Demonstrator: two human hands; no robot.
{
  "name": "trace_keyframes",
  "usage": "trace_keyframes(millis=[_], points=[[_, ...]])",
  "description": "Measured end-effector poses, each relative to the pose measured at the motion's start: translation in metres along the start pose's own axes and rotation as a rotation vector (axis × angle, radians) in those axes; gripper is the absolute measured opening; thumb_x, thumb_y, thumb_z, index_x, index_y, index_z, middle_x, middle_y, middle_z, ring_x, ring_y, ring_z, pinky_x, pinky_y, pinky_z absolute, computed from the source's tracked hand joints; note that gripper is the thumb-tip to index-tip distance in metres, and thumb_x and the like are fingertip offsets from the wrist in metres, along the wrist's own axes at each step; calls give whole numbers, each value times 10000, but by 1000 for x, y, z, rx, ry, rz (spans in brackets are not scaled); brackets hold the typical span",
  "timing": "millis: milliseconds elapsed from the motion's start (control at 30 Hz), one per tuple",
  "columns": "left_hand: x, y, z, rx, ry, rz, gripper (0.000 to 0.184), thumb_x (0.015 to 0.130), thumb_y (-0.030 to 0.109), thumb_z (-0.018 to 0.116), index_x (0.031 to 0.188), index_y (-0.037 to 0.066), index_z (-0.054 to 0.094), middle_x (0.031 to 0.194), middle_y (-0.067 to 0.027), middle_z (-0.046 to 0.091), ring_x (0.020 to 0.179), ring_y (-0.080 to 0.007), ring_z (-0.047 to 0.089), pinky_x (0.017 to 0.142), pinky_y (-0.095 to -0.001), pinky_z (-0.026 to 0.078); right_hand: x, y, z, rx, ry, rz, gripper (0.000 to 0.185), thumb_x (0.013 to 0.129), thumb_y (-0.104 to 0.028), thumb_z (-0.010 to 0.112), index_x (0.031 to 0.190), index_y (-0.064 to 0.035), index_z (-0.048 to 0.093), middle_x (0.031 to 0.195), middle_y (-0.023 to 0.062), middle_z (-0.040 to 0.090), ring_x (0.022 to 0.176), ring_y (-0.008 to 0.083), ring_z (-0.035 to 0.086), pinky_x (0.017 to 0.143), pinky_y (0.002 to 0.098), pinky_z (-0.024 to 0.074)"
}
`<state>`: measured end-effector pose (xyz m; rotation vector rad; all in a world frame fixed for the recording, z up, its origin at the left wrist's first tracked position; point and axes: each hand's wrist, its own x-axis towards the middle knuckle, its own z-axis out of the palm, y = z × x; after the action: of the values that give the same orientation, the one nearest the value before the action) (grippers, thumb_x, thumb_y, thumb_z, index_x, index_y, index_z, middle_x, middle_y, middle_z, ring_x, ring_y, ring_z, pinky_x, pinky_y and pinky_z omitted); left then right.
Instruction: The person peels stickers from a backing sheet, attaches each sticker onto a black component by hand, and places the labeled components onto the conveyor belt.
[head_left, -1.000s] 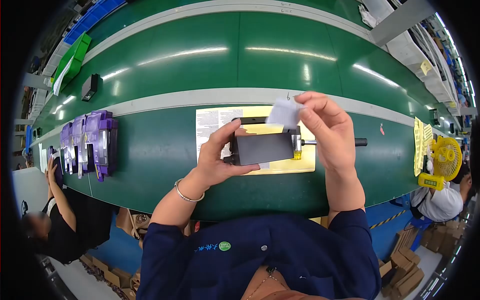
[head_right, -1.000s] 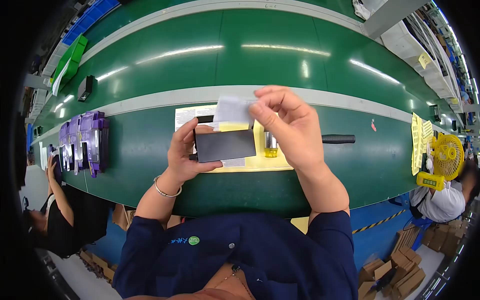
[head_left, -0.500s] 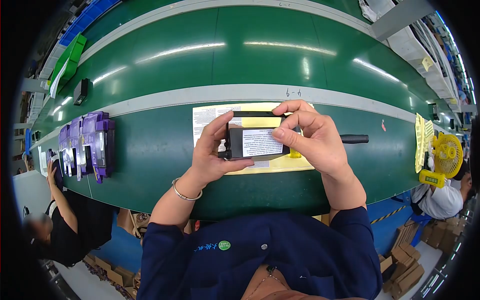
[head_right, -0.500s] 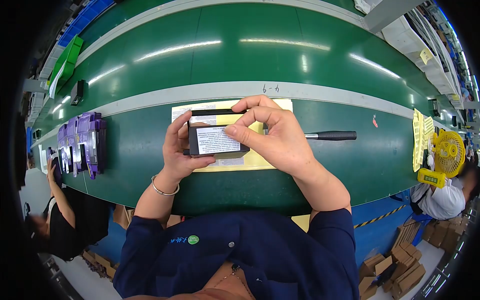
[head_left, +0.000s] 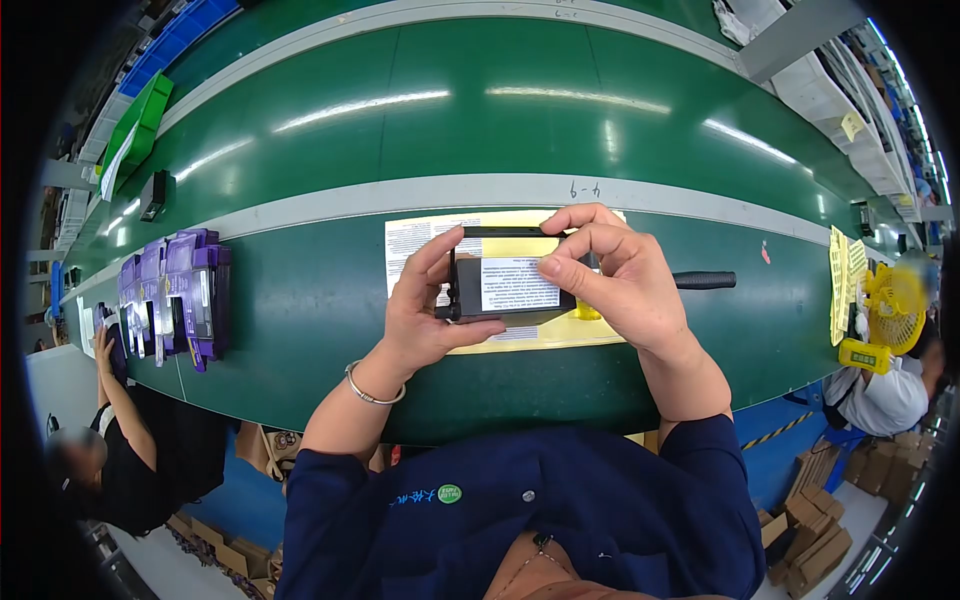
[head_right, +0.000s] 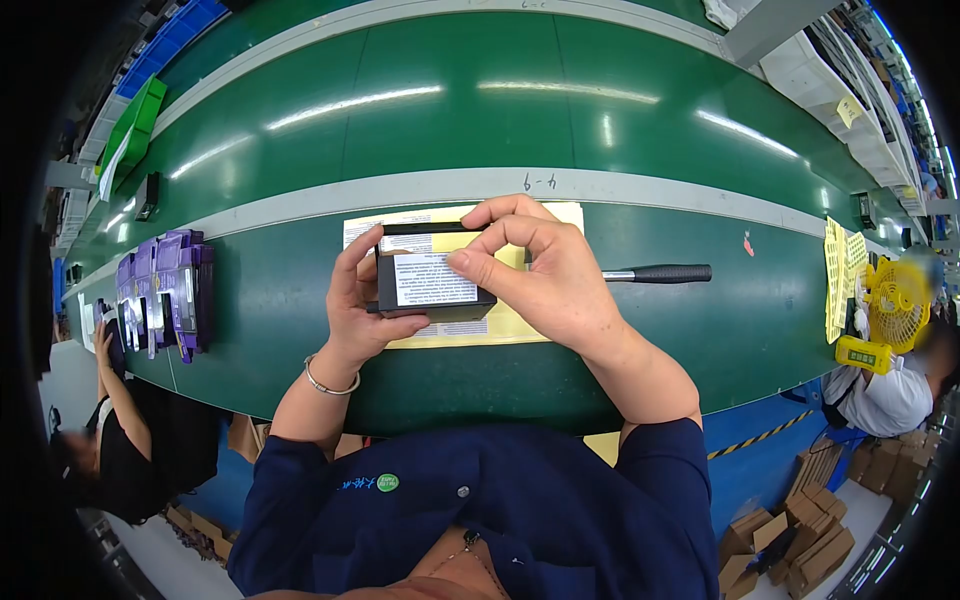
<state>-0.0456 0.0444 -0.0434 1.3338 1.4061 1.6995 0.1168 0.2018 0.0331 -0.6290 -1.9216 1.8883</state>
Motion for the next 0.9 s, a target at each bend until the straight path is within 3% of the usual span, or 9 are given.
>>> trace_keyframes(millis=[100, 267, 467, 600, 900], points=[[-1, 1, 1, -71, -2, -36, 975, 568, -24, 860, 1402, 68, 365, 1292, -155, 548, 1120, -288, 591, 977, -393, 492, 0, -1, 1, 4, 6, 23, 85, 831, -73, 714, 794, 0, 688, 1113, 124, 552, 973, 185, 494, 803, 258, 417], [-1, -1, 0, 30, 17, -3, 1010, 545, -26, 852, 1406, 101, 340, 1166, -221, 616, 1006, -316, 649, 848, -368, 559, 0, 1, 2, -22, 30, 12, 92, 818, -123, 729, 784, -42, 702, 1089, 79, 571, 996, 177, 516, 863, 281, 392], [0, 1, 0, 3, 4, 0, 1012, 550, -26, 851, 1411, 96, 334, 1182, -220, 609, 1035, -320, 637, 864, -371, 547, -1, 0, 5, -93, 29, -20, 54, 817, -56, 711, 791, -21, 679, 1104, 106, 565, 965, 173, 508, 842, 277, 409], [-3, 3, -1, -33, 10, -61, 977, 575, -31, 855, 1408, 49, 350, 1308, -156, 527, 1131, -288, 580, 982, -386, 482, -2, 5, 7, -152, 47, -116, 69, 799, -59, 726, 790, -34, 663, 1099, 98, 567, 969, 174, 519, 852, 280, 411], [-10, -9, -1, 37, 53, 17, 928, 595, -50, 835, 1392, 15, 364, 1191, -157, 581, 1019, -252, 611, 929, -360, 496, 0, 7, 4, -387, 109, -207, 159, 765, -133, 766, 791, -53, 631, 1088, 96, 536, 965, 217, 544, 829, 281, 440]])
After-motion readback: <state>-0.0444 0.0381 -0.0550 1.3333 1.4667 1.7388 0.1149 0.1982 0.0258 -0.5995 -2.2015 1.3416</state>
